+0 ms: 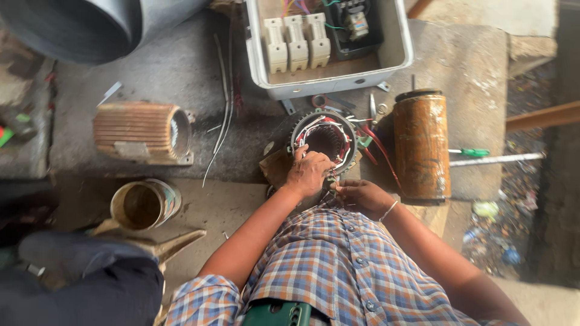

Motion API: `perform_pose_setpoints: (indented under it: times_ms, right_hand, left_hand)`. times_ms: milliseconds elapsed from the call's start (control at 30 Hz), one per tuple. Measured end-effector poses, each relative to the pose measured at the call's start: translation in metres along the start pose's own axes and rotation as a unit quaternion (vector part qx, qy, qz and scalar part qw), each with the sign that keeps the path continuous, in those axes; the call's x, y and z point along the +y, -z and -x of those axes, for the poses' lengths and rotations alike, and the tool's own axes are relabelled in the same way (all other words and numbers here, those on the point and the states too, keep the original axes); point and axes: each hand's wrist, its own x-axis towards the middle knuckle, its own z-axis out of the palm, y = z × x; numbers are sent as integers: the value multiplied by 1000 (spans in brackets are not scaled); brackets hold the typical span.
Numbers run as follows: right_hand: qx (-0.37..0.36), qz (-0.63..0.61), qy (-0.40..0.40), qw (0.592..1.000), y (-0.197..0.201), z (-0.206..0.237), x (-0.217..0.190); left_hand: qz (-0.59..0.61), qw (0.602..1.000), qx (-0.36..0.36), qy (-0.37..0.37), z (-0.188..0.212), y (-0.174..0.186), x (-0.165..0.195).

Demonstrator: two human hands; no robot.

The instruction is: The person sits at an outdoor workbench rewinding an electric motor stator, threading and pressing copper wire coils into the stator slots by hand. They use pliers to cut and bend wire ends and occasionally pick up scissors and other hand tools while arranging the windings inside the motor housing.

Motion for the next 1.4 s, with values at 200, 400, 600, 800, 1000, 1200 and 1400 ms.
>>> perform_pose_setpoints:
  times_ms: [200, 400, 600, 800, 1000, 1200, 1400]
  right_hand:
    - [227, 332, 132, 906, -6, 18, 8]
    - [364, 388, 88, 842, -23, 40, -12]
    - [418, 433, 150, 785, -29, 56, -17]
    - [339, 506, 85, 788, -29, 57, -16]
    - [294, 180, 87, 934, -43, 49, -7]
    - [215, -103, 58, 969, -42, 51, -8]
    - [223, -58, 120, 966, -40, 41, -4]
  left_hand:
    - [75, 996, -30, -30, -14, 6, 4]
    - [108, 993, -40, -39, -19, 19, 15]
    - [138, 988, -64, -27, -18, 19, 17]
    - [115, 992, -39, -46, -21, 10, 19]
    - [109, 992, -38, -51, -19, 7, 18]
    - [115, 991, -35, -53, -17, 6, 19]
    - [102, 992, -56, -51, -16, 8, 20]
